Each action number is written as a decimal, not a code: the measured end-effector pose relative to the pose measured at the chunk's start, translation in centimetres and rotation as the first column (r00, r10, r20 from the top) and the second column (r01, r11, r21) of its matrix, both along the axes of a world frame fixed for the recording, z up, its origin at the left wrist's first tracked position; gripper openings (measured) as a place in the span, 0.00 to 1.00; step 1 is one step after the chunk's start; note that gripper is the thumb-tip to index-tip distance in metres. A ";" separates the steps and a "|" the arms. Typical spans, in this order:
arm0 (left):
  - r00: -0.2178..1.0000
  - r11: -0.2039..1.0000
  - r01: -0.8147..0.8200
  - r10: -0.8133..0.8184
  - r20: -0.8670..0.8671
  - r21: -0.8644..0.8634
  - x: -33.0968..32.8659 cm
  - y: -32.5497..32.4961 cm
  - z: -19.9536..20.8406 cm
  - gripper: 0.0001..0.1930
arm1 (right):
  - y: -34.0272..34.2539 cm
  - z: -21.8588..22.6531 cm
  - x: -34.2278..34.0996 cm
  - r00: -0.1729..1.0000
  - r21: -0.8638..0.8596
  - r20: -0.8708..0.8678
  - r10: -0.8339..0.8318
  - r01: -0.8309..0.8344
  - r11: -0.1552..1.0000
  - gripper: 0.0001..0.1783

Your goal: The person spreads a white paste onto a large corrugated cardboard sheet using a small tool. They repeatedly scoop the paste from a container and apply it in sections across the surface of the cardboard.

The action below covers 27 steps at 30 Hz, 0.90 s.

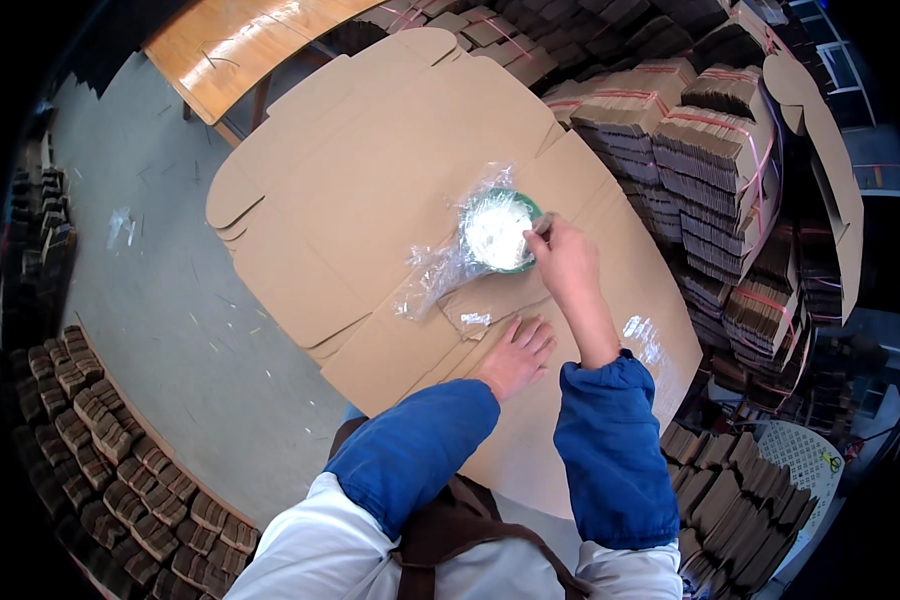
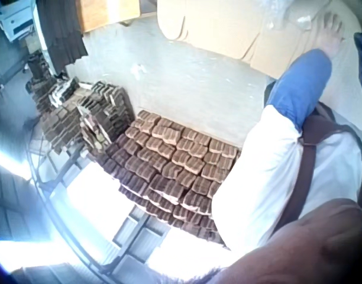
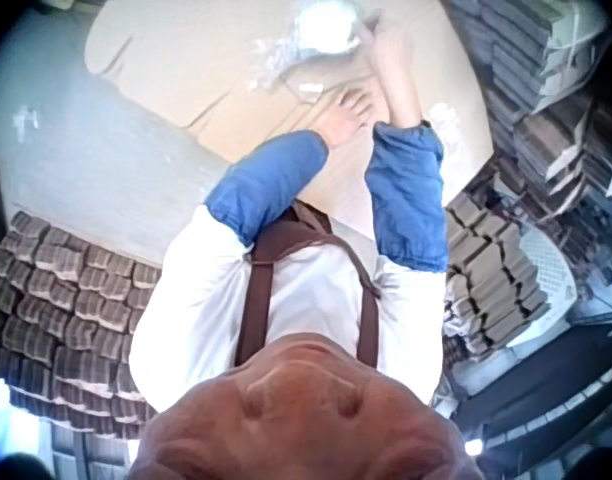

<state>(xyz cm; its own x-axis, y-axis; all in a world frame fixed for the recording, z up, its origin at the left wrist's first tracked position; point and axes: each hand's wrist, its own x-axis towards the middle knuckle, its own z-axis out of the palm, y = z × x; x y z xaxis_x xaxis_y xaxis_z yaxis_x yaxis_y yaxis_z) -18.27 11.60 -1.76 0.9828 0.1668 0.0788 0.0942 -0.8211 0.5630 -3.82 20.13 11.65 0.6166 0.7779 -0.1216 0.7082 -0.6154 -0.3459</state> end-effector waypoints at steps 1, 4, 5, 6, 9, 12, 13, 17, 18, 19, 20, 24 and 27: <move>1.000 1.000 0.003 -0.003 -0.005 -0.018 0.0 0.1 0.2 0.30 | -0.5 -0.2 0.6 0.995 0.115 -0.088 -0.035 0.045 0.992 0.14; 0.999 0.999 -0.019 0.021 0.042 -0.044 0.1 0.2 0.3 0.28 | -1.7 -1.2 1.8 0.838 0.338 -0.509 -0.195 0.403 0.850 0.15; 0.997 0.998 -0.033 0.036 0.067 -0.048 0.1 0.2 0.2 0.27 | -2.1 -1.7 2.0 0.719 0.347 -0.660 -0.218 0.549 0.760 0.15; 0.998 0.998 -0.018 0.023 0.067 -0.068 0.5 0.1 0.6 0.27 | -3.4 -2.5 3.1 0.568 0.306 -0.799 -0.199 0.669 0.678 0.15; 0.999 0.995 -0.003 0.007 0.044 -0.097 0.6 0.2 1.0 0.27 | -6.4 -6.9 5.0 0.088 0.082 -0.996 0.007 0.891 0.447 0.15; 1.000 0.995 0.000 0.002 0.022 -0.097 0.2 0.4 0.7 0.26 | -6.9 -9.2 4.5 -0.170 -0.101 -0.964 0.205 0.945 0.310 0.14; 1.000 0.996 0.005 -0.003 0.016 -0.092 0.1 0.5 0.7 0.26 | -6.8 -9.6 4.2 -0.204 -0.130 -0.950 0.237 0.947 0.295 0.14; 0.999 0.999 0.026 -0.027 -0.026 -0.045 0.5 0.3 1.2 0.27 | -7.7 -9.5 3.1 -0.223 -0.140 -0.902 0.369 0.961 0.238 0.13; 0.999 0.998 0.032 -0.033 -0.017 -0.061 0.6 0.0 1.1 0.27 | -8.5 -9.0 2.8 -0.214 -0.133 -0.890 0.402 0.966 0.221 0.13; 0.998 0.999 0.040 -0.041 -0.055 -0.018 0.6 -0.3 1.2 0.27 | -10.1 -7.9 2.3 -0.187 -0.100 -0.872 0.452 0.973 0.209 0.13; 0.994 0.998 0.055 -0.052 -0.091 0.027 1.0 -0.3 1.1 0.26 | -12.0 -6.6 2.2 -0.107 -0.029 -0.890 0.442 0.983 0.180 0.13; 1.000 0.992 -0.019 0.018 0.010 0.127 1.0 -0.4 0.0 0.26 | -26.0 -0.9 -2.2 0.276 0.277 -0.961 0.026 0.952 0.134 0.12; 1.000 0.989 0.001 0.003 -0.029 0.151 1.4 -1.2 0.6 0.27 | -34.5 -0.4 -5.7 0.416 0.348 -0.822 -0.389 0.907 0.237 0.12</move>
